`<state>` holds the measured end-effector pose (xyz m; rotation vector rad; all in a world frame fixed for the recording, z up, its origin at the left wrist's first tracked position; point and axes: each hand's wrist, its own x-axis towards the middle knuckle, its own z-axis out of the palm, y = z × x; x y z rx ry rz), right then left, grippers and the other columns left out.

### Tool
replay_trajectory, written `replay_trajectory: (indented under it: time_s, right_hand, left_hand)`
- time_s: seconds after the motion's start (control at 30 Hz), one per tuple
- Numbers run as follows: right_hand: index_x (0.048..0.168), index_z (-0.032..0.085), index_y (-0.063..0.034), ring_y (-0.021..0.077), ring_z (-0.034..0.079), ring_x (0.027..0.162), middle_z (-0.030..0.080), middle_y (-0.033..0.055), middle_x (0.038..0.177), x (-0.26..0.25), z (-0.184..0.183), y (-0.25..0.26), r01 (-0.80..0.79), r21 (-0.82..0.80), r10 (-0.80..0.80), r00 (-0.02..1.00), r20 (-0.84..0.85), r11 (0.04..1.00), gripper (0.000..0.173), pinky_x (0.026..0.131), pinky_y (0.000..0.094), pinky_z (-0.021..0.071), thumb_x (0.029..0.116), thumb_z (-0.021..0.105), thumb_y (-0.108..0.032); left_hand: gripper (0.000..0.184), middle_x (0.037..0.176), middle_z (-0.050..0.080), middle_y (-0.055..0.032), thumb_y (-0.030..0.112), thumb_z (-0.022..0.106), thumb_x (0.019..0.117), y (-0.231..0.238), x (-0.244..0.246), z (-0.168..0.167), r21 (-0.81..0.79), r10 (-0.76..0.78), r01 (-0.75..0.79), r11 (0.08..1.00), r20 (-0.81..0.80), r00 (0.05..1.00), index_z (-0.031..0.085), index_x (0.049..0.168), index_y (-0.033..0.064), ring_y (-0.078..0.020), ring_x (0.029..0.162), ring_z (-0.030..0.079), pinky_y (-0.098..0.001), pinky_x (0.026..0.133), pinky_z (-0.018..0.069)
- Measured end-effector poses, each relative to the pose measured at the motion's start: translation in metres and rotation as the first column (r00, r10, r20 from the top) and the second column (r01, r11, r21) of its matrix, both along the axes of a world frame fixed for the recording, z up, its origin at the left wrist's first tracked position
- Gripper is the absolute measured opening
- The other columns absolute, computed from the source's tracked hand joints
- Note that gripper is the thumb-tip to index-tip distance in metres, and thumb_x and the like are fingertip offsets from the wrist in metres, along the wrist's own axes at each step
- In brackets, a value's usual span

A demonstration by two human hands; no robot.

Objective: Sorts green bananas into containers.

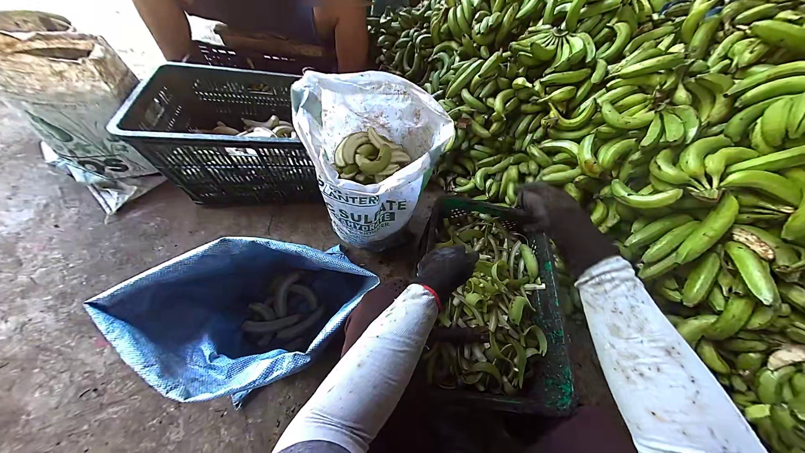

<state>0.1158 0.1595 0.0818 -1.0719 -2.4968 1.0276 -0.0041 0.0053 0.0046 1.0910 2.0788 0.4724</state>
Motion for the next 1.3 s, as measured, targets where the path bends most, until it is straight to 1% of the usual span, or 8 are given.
replay_trajectory:
  time_s: [0.37, 0.5, 0.63, 0.77, 0.9, 1.0, 1.17, 1.3]
  right_hand:
    - [0.127, 0.063, -0.0046, 0.0434, 0.063, 0.114, 0.066, 0.0244, 0.119, 0.11, -0.139, 0.02, 0.215, 0.104, -0.232, 0.749, 0.62, 0.971, 0.042, 0.095, 0.0661, 0.0484, 0.1015, 0.055, -0.037]
    - [0.152, 0.042, -0.0054, 0.0437, 0.057, 0.129, 0.058, 0.0261, 0.139, 0.089, -0.169, -0.006, 0.237, 0.063, -0.202, 0.628, 0.752, 0.97, 0.083, 0.104, 0.0655, 0.0443, 0.0951, 0.055, -0.065]
    - [0.163, 0.02, -0.0107, 0.0429, 0.057, 0.129, 0.056, 0.0244, 0.142, 0.086, -0.19, -0.012, 0.285, 0.011, -0.191, 0.615, 0.765, 0.958, 0.094, 0.103, 0.0654, 0.0447, 0.093, 0.064, -0.056]
    - [0.15, 0.044, -0.0055, 0.0441, 0.06, 0.121, 0.06, 0.0272, 0.133, 0.119, -0.173, 0.004, 0.384, -0.124, -0.247, 0.776, 0.581, 0.915, 0.069, 0.098, 0.0665, 0.0471, 0.0954, 0.066, -0.041]
    - [0.147, 0.04, -0.0111, 0.0187, 0.063, 0.072, 0.063, 0.0096, 0.1, 0.157, -0.112, 0.007, 0.214, -0.598, -0.335, 0.937, -0.097, 0.772, 0.051, 0.061, 0.0367, 0.0557, 0.0974, 0.049, -0.015]
    - [0.156, 0.03, -0.0181, 0.0213, 0.07, 0.082, 0.066, 0.0121, 0.114, 0.164, -0.069, -0.009, 0.06, -0.682, -0.44, 0.805, -0.399, 0.729, 0.055, 0.07, 0.0375, 0.0614, 0.1016, 0.041, -0.018]
    - [0.146, 0.046, -0.0122, 0.0176, 0.06, 0.062, 0.066, 0.0092, 0.089, 0.127, -0.092, -0.016, 0.212, -0.588, -0.541, 0.7, -0.466, 0.781, 0.041, 0.057, 0.0362, 0.055, 0.1074, 0.048, -0.027]
    - [0.102, 0.058, -0.0109, 0.008, 0.049, 0.045, 0.061, 0.0016, 0.067, 0.112, -0.099, -0.04, -0.046, -0.772, -0.622, 0.563, -0.544, 0.634, 0.034, 0.043, 0.0249, 0.0482, 0.1107, 0.031, -0.031]
  left_hand:
    - [0.051, 0.105, 0.069, -0.0172, 0.053, 0.037, 0.108, 0.012, 0.014, -0.005, 0.142, 0.001, 0.005, 0.99, -0.037, 0.999, 0.064, 0.119, 0.0121, -0.038, 0.103, 0.067, -0.0643, 0.086, 0.0499]
    - [0.052, 0.107, 0.07, -0.0175, 0.052, 0.036, 0.1084, 0.02, 0.025, -0.009, 0.126, -0.044, 0.053, 0.991, -0.072, 0.996, 0.065, 0.121, 0.0106, -0.0372, 0.104, 0.068, -0.0625, 0.088, 0.0511]
    - [0.053, 0.117, 0.069, -0.0167, 0.051, 0.033, 0.1094, 0.027, 0.031, -0.01, 0.076, -0.085, 0.089, 0.993, -0.058, 0.995, 0.063, 0.127, 0.0107, -0.0336, 0.113, 0.066, -0.0592, 0.096, 0.0498]
    - [0.051, 0.121, 0.069, -0.0147, 0.049, 0.033, 0.1102, 0.028, 0.034, -0.004, 0.133, -0.072, 0.075, 0.988, -0.028, 0.997, 0.062, 0.132, 0.0139, -0.032, 0.117, 0.065, -0.0584, 0.099, 0.0481]
    - [0.045, 0.105, 0.069, -0.0142, 0.044, 0.038, 0.1105, 0.023, 0.043, -0.01, 0.392, -0.033, 0.003, 0.92, 0.072, 0.997, 0.064, 0.128, 0.0118, -0.0287, 0.098, 0.067, -0.0535, 0.09, 0.0516]
    - [0.041, 0.093, 0.065, -0.0062, 0.039, 0.041, 0.1094, 0.02, 0.063, -0.016, 0.597, -0.107, -0.085, 0.797, 0.278, 0.955, 0.065, 0.127, 0.0104, -0.015, 0.079, 0.062, -0.0367, 0.075, 0.0539]
    - [0.04, 0.083, 0.06, 0.0019, 0.036, 0.042, 0.1074, 0.011, 0.106, -0.02, 0.714, -0.226, -0.186, 0.675, 0.44, 0.869, 0.064, 0.119, 0.0048, -0.005, 0.072, 0.055, -0.0253, 0.068, 0.0497]
    - [0.047, 0.092, 0.064, -0.0031, 0.033, 0.042, 0.1079, 0.009, 0.102, -0.023, 0.679, -0.187, -0.312, 0.664, 0.556, 0.81, 0.053, 0.143, 0.004, -0.0087, 0.076, 0.059, -0.0266, 0.072, 0.0522]
